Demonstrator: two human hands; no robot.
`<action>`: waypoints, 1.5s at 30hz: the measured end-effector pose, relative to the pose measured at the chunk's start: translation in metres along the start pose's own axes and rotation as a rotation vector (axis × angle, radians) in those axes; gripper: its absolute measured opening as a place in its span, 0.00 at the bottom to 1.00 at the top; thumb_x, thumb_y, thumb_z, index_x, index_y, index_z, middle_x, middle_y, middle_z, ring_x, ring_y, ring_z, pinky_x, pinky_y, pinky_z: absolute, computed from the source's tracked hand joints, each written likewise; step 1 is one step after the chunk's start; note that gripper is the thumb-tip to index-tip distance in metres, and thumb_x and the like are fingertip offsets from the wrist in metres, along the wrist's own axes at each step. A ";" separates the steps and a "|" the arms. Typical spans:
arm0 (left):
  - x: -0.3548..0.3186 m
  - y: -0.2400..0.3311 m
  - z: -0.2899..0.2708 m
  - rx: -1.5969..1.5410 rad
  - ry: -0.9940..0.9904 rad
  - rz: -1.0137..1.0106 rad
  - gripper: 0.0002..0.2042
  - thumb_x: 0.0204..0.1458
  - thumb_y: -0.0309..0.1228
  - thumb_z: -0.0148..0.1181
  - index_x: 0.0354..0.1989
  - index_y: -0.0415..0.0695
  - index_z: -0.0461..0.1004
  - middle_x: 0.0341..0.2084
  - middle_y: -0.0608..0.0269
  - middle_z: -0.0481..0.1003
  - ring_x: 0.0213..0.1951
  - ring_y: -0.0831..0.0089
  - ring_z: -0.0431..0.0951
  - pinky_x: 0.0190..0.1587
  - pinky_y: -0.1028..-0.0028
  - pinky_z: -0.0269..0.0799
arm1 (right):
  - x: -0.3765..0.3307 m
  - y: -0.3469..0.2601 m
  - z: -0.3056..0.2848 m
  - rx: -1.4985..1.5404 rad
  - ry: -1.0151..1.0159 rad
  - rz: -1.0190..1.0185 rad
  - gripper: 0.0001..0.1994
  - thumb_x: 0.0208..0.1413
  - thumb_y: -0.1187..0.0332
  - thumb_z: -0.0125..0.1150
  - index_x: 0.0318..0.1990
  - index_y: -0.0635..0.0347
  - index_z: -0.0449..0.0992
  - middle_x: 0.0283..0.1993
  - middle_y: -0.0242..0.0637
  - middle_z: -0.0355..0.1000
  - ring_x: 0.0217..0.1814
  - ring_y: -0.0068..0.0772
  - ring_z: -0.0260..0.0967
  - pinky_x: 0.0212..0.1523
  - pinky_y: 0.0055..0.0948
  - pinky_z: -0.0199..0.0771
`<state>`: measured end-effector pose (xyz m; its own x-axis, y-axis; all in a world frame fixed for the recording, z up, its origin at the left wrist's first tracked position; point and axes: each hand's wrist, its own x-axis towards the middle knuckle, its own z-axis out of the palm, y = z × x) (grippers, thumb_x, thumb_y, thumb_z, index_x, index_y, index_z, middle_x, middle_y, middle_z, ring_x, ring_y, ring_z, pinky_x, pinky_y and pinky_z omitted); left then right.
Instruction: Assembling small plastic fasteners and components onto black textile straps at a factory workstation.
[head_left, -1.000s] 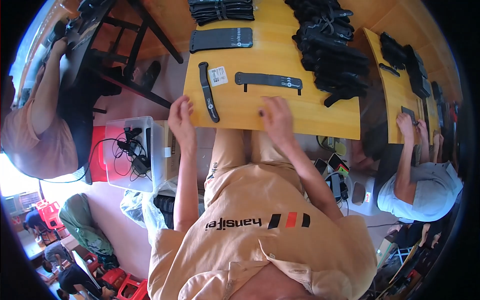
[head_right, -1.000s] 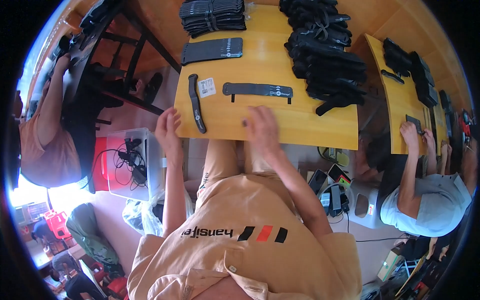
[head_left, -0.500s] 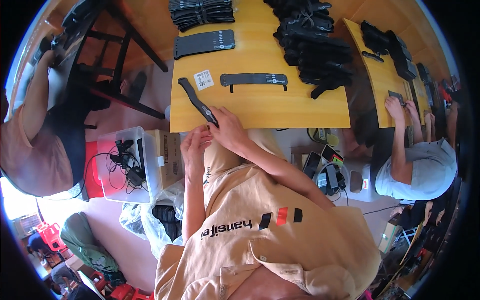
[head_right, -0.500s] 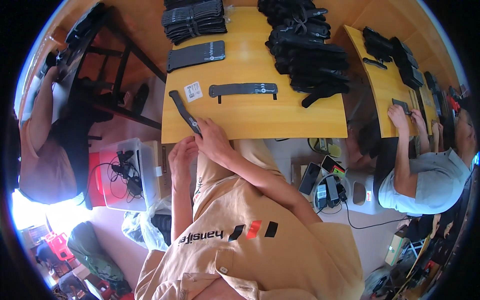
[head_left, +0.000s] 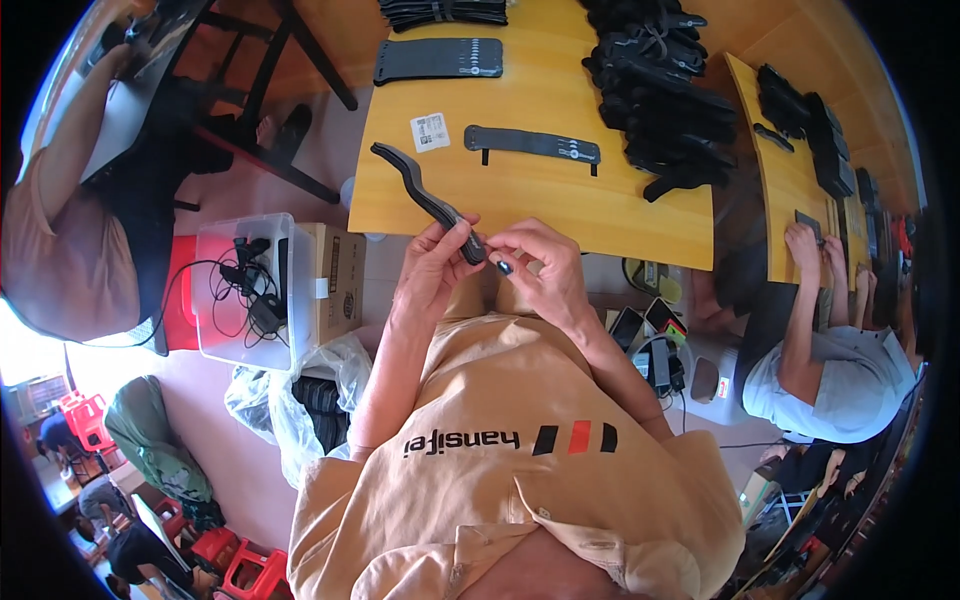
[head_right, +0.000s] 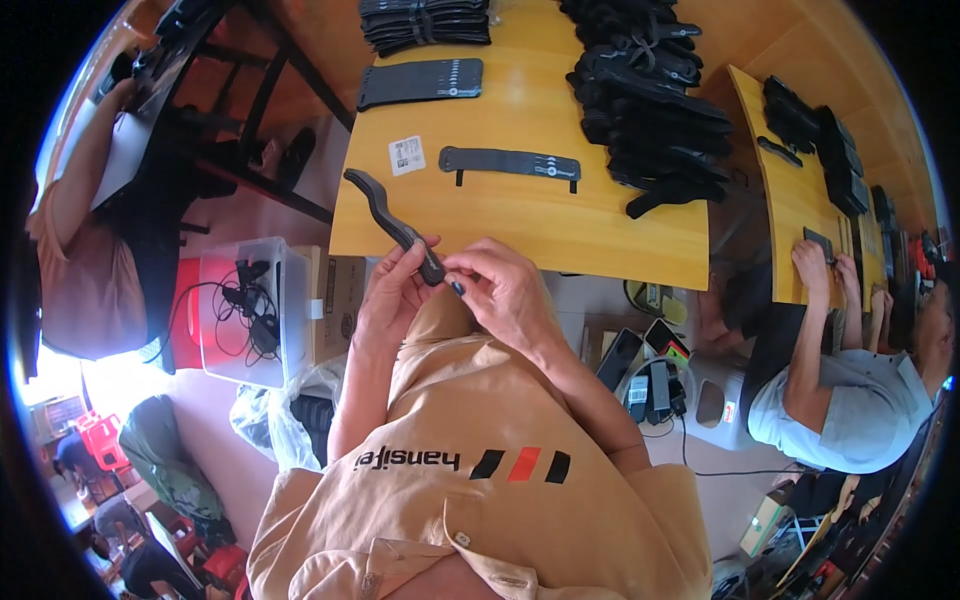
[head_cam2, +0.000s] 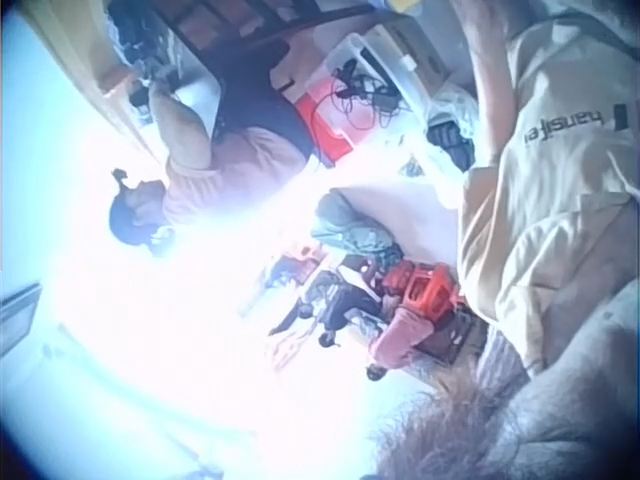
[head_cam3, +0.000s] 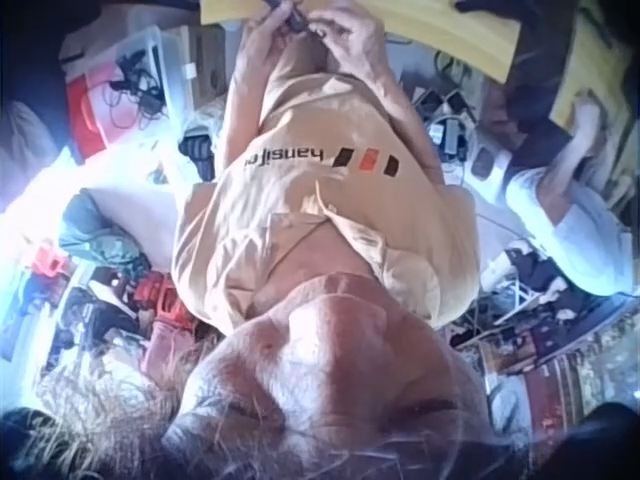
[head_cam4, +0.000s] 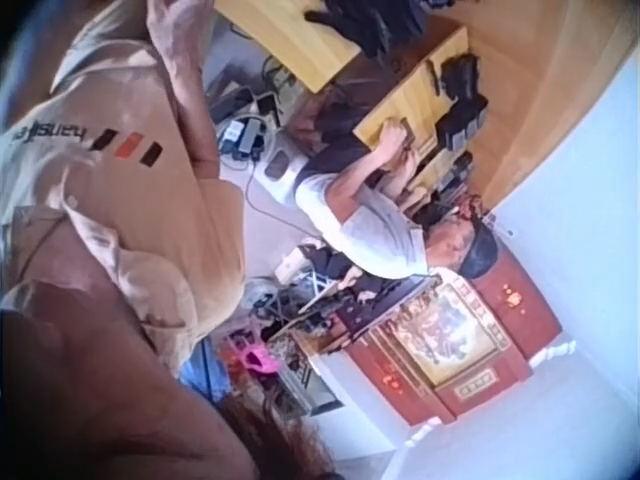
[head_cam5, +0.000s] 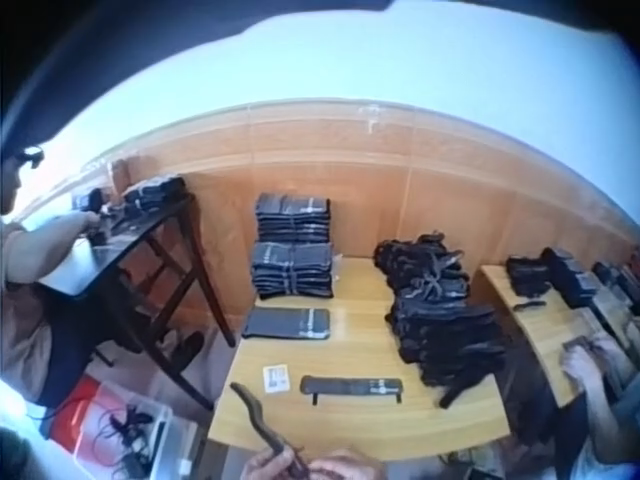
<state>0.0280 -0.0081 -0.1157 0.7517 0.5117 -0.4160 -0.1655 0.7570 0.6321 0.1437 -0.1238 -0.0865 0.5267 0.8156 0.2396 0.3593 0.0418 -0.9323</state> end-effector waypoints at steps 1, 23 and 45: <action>-0.001 -0.001 0.002 -0.024 0.000 -0.004 0.11 0.53 0.31 0.57 0.41 0.39 0.73 0.27 0.62 0.77 0.27 0.78 0.78 0.27 0.83 0.77 | -0.001 -0.003 -0.001 0.027 -0.017 -0.046 0.08 0.43 0.82 0.62 0.33 0.64 0.76 0.32 0.36 0.71 0.27 0.26 0.69 0.25 0.23 0.69; -0.011 -0.014 0.035 0.424 0.199 0.267 0.10 0.46 0.25 0.64 0.37 0.36 0.74 0.24 0.66 0.76 0.25 0.84 0.73 0.28 0.85 0.70 | -0.007 -0.010 -0.008 -0.233 -0.004 -0.155 0.05 0.41 0.79 0.60 0.29 0.64 0.74 0.26 0.40 0.69 0.26 0.43 0.69 0.26 0.33 0.69; -0.012 -0.017 0.032 0.416 0.067 0.177 0.14 0.48 0.23 0.61 0.43 0.32 0.70 0.29 0.62 0.75 0.32 0.78 0.76 0.36 0.79 0.76 | -0.011 0.007 0.003 -0.302 0.134 -0.113 0.03 0.42 0.79 0.57 0.27 0.65 0.73 0.24 0.42 0.68 0.22 0.44 0.68 0.23 0.34 0.68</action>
<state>0.0423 -0.0395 -0.1006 0.6896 0.6542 -0.3107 -0.0069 0.4349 0.9004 0.1383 -0.1309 -0.0961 0.5597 0.7320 0.3884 0.6223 -0.0618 -0.7803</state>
